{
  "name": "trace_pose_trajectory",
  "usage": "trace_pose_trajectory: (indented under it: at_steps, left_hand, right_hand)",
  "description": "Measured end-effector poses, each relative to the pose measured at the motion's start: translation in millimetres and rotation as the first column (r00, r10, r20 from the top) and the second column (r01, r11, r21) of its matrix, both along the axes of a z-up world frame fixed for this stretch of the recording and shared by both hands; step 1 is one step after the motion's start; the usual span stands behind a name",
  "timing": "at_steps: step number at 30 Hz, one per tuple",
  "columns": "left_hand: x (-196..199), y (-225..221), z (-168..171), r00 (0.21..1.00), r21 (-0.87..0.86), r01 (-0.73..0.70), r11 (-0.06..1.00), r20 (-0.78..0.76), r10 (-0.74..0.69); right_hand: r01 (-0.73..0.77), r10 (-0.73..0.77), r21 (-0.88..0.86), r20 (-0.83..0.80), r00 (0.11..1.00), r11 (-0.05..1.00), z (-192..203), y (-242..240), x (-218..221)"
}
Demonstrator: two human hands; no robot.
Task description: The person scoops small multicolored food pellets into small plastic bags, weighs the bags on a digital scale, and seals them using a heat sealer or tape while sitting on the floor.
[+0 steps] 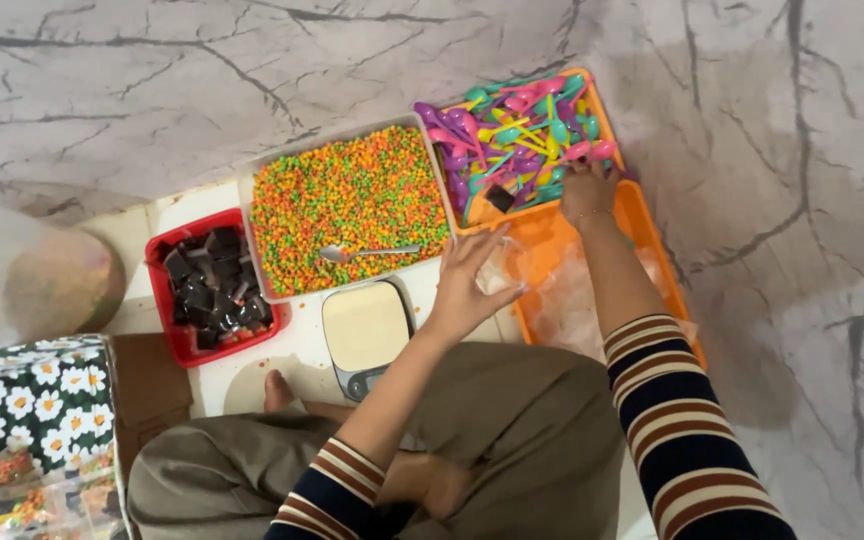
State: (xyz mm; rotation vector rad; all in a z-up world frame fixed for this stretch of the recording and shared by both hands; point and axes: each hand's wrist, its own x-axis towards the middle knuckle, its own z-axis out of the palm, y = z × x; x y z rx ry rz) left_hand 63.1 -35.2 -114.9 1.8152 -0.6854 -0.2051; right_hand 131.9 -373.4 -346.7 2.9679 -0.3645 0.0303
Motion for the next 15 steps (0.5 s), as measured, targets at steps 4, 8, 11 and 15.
trace_pose_trajectory:
  at_steps: [4, 8, 11, 15]
  left_hand:
    - [-1.8, -0.7, -6.5, 1.0, -0.007, -0.013, 1.0, -0.009, 0.013]
    - [-6.0, -1.2, -7.7, 0.999, -0.015, -0.039, 0.999, 0.007, 0.039]
    - [-10.4, 2.9, -0.8, 0.997, -0.024, -0.076, 0.997, 0.01, 0.076]
    - [-14.9, 6.6, 3.7, 0.989, -0.031, -0.147, 0.989, 0.02, 0.147]
  right_hand:
    - [0.029, -0.031, 0.029, 0.069, 0.997, 0.999, 32.8, 3.9, 6.2]
    - [-0.121, -0.049, 0.246, 0.588, 0.808, 0.962, 135.3, 43.2, -13.7]
    - [-0.238, -0.29, 0.563, 0.688, 0.665, 0.792, 210.0, 86.4, -35.1]
    - [-0.28, -0.488, 0.732, 0.641, 0.593, 0.621, 300.1, 150.7, -97.8]
